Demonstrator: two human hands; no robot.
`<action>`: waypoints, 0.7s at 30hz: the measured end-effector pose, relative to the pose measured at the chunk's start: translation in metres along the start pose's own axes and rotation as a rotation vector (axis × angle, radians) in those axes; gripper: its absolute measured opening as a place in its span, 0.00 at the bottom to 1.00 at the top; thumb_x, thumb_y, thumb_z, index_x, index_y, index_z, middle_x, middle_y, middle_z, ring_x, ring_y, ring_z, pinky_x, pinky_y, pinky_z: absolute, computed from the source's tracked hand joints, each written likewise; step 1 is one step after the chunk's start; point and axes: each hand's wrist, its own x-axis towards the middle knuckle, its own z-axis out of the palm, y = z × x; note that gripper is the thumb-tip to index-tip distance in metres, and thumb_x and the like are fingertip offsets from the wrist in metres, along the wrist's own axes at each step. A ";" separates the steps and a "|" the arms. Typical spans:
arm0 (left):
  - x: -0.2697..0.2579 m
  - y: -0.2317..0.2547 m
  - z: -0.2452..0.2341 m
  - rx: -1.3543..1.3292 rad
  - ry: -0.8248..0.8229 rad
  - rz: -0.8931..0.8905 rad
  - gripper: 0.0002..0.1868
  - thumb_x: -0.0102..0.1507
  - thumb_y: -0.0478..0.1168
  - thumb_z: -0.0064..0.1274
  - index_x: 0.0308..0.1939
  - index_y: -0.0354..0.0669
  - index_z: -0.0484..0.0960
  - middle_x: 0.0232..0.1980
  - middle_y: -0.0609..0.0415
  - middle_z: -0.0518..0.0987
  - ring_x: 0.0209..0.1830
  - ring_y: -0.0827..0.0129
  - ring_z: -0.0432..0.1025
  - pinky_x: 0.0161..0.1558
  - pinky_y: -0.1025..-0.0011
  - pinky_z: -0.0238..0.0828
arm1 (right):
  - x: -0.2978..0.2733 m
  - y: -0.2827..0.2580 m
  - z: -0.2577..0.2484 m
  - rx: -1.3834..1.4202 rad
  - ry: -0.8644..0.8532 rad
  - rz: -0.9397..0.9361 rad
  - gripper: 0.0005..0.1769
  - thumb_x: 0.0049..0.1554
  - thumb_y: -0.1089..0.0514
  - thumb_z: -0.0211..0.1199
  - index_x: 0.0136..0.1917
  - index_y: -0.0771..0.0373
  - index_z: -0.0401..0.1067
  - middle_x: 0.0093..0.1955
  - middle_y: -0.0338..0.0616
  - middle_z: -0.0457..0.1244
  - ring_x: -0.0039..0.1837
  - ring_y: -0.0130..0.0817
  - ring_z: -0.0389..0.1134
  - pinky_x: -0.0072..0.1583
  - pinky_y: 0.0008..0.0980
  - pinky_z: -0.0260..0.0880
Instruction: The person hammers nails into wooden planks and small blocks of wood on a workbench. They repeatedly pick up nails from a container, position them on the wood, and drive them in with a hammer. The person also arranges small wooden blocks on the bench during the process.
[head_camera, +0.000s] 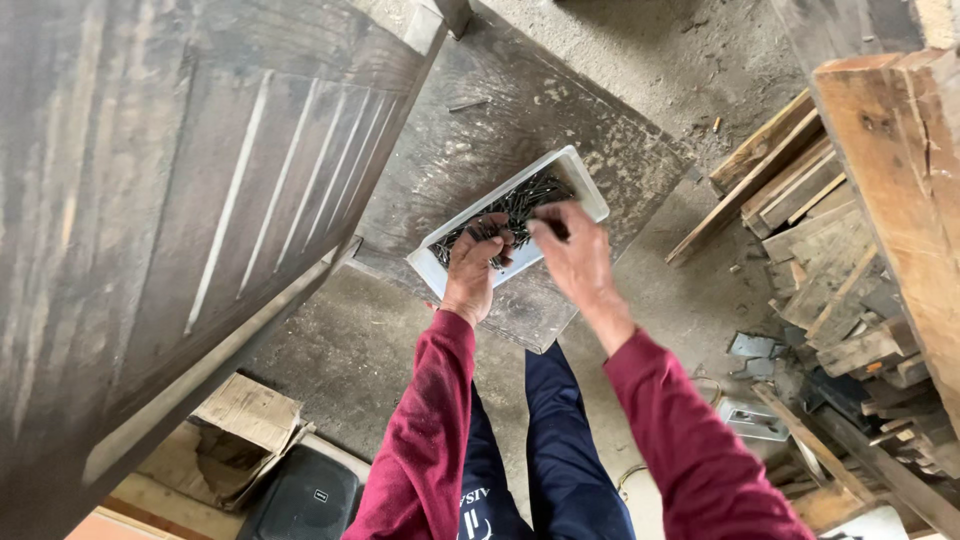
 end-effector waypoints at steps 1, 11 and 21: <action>0.000 0.002 0.003 0.003 0.026 -0.031 0.15 0.66 0.40 0.50 0.55 0.40 0.80 0.42 0.56 0.79 0.41 0.71 0.71 0.48 0.69 0.68 | -0.009 -0.004 0.005 -0.013 -0.011 -0.017 0.12 0.62 0.55 0.61 0.58 0.59 0.74 0.53 0.46 0.70 0.45 0.29 0.73 0.43 0.28 0.77; 0.001 0.017 0.033 -0.265 0.097 -0.078 0.24 0.70 0.62 0.48 0.42 0.44 0.73 0.32 0.57 0.71 0.31 0.68 0.67 0.37 0.68 0.68 | -0.050 0.019 0.023 0.123 0.110 -0.187 0.17 0.64 0.60 0.58 0.66 0.64 0.70 0.50 0.46 0.68 0.43 0.32 0.70 0.42 0.31 0.72; -0.007 0.032 0.057 -0.248 0.267 -0.064 0.27 0.72 0.64 0.42 0.32 0.48 0.66 0.25 0.61 0.61 0.25 0.69 0.60 0.34 0.65 0.63 | -0.046 0.011 0.027 0.058 0.052 0.107 0.13 0.59 0.55 0.64 0.53 0.65 0.79 0.38 0.48 0.73 0.40 0.27 0.73 0.46 0.29 0.74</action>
